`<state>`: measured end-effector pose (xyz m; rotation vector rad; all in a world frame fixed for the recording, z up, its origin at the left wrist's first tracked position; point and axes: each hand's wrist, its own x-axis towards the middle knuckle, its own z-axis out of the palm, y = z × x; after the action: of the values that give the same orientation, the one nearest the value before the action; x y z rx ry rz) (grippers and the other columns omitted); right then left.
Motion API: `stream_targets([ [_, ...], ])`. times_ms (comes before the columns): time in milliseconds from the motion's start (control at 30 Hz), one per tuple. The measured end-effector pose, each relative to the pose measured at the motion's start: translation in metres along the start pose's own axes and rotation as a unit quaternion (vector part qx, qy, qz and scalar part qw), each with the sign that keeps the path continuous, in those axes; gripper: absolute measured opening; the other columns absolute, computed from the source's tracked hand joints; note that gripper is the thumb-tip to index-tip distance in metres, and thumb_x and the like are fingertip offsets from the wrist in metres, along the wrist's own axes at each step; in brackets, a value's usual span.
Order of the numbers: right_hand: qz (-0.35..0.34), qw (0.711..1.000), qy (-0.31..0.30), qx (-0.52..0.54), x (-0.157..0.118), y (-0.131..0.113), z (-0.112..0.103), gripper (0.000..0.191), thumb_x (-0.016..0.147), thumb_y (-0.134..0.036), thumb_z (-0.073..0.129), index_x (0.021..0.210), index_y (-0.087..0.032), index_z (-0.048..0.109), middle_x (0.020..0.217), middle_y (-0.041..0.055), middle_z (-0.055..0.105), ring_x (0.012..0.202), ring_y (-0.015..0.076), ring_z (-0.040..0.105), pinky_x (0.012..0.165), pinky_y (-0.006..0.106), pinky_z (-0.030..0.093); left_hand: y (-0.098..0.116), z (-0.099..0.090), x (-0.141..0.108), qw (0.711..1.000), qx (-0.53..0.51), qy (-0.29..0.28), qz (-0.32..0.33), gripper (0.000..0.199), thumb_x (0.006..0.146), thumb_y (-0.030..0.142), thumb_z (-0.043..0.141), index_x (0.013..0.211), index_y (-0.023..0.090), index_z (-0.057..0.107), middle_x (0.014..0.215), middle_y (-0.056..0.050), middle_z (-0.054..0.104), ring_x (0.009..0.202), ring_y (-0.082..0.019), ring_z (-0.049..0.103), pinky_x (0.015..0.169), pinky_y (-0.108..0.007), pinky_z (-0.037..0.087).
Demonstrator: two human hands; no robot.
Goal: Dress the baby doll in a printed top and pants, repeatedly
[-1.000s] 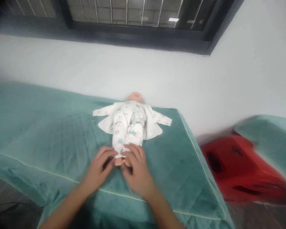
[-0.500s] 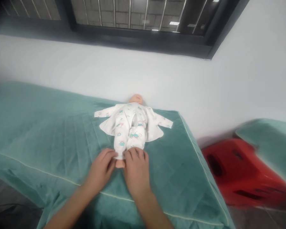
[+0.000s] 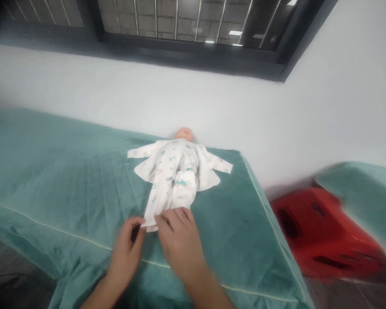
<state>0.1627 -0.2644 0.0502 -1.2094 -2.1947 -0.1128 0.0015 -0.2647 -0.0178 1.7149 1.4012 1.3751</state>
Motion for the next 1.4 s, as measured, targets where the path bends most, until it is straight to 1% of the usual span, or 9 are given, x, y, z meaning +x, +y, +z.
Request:
stream_targets([
  [100,0.028,0.999,-0.023,0.036,-0.010,0.002,0.000,0.026,0.094,-0.008,0.051,0.112,-0.021,0.064,0.099,0.0047,0.066,0.092,0.0198,0.057,0.083,0.038,0.043,-0.002,0.001,-0.002,0.998,0.055,0.007,0.037,0.014,0.097,0.017,0.044,0.105,0.022,0.054,0.107,-0.006,0.060,0.101,-0.019,0.058,0.088,-0.036,0.050],
  [233,0.115,0.987,0.039,0.108,-0.027,0.018,-0.005,0.032,0.094,-0.006,0.045,0.117,-0.024,0.060,0.115,0.0072,0.061,0.106,0.0207,0.057,0.092,0.039,0.046,0.015,-0.001,0.006,0.986,0.100,0.032,0.129,0.025,0.092,0.010,0.044,0.112,0.021,0.053,0.126,-0.010,0.054,0.120,-0.023,0.050,0.101,-0.043,0.045],
  [333,0.222,0.964,0.066,0.130,-0.036,0.033,-0.002,0.030,0.091,-0.008,0.046,0.115,-0.022,0.057,0.117,0.0088,0.059,0.111,0.0225,0.056,0.094,0.041,0.049,0.035,0.004,0.017,0.967,0.139,-0.032,0.211,0.032,0.090,0.008,0.046,0.118,0.022,0.053,0.128,-0.009,0.056,0.128,-0.025,0.046,0.107,-0.045,0.042],
  [433,0.274,0.953,0.022,0.123,-0.039,0.042,0.006,0.023,0.087,-0.012,0.053,0.107,-0.021,0.058,0.106,0.0074,0.061,0.102,0.0236,0.058,0.090,0.042,0.050,0.047,0.015,0.031,0.939,0.203,-0.129,0.245,0.036,0.088,0.010,0.049,0.122,0.020,0.053,0.125,-0.007,0.061,0.129,-0.027,0.045,0.111,-0.049,0.037],
  [567,0.269,0.960,0.005,0.078,-0.034,0.047,0.016,0.020,0.085,-0.010,0.054,0.102,-0.019,0.060,0.100,0.0072,0.061,0.096,0.0240,0.058,0.085,0.041,0.050,0.049,0.026,0.043,0.909,0.268,-0.187,0.257,0.039,0.085,0.005,0.046,0.121,0.020,0.055,0.119,-0.007,0.063,0.121,-0.027,0.050,0.115,-0.055,0.029],
  [733,0.245,0.965,0.021,0.090,-0.027,0.045,0.008,0.020,0.088,-0.007,0.049,0.098,-0.019,0.062,0.096,0.0059,0.062,0.089,0.0207,0.059,0.079,0.035,0.050,0.045,0.029,0.045,0.902,0.293,-0.182,0.258,0.031,0.086,0.006,0.048,0.110,0.021,0.059,0.108,-0.005,0.064,0.109,-0.025,0.054,0.112,-0.055,0.031],
  [967,0.120,0.991,0.029,0.055,-0.029,0.021,-0.027,0.021,0.097,-0.015,0.048,0.108,-0.021,0.065,0.090,0.0046,0.060,0.086,0.0184,0.056,0.076,0.032,0.047,0.051,0.029,0.042,0.929,0.233,-0.155,0.244,0.016,0.093,0.012,0.046,0.095,0.021,0.058,0.096,-0.002,0.066,0.097,-0.021,0.057,0.111,-0.052,0.034],
  [1200,0.130,0.991,-0.006,0.034,-0.035,0.027,-0.021,0.019,0.095,-0.012,0.051,0.103,-0.020,0.066,0.092,0.0050,0.059,0.087,0.0196,0.054,0.076,0.034,0.047,0.049,0.032,0.035,0.959,0.130,-0.107,0.230,0.016,0.097,0.014,0.043,0.101,0.022,0.056,0.095,-0.002,0.066,0.094,-0.017,0.059,0.112,-0.049,0.036],
  [1400,0.139,0.984,0.039,0.109,-0.035,0.021,-0.020,0.025,0.096,-0.011,0.048,0.110,-0.021,0.066,0.090,0.0042,0.058,0.085,0.0178,0.055,0.073,0.032,0.048,0.047,0.034,0.031,0.959,0.104,-0.127,0.229,0.027,0.091,0.016,0.052,0.117,0.022,0.054,0.113,-0.007,0.064,0.109,-0.022,0.059,0.114,-0.055,0.034],
])
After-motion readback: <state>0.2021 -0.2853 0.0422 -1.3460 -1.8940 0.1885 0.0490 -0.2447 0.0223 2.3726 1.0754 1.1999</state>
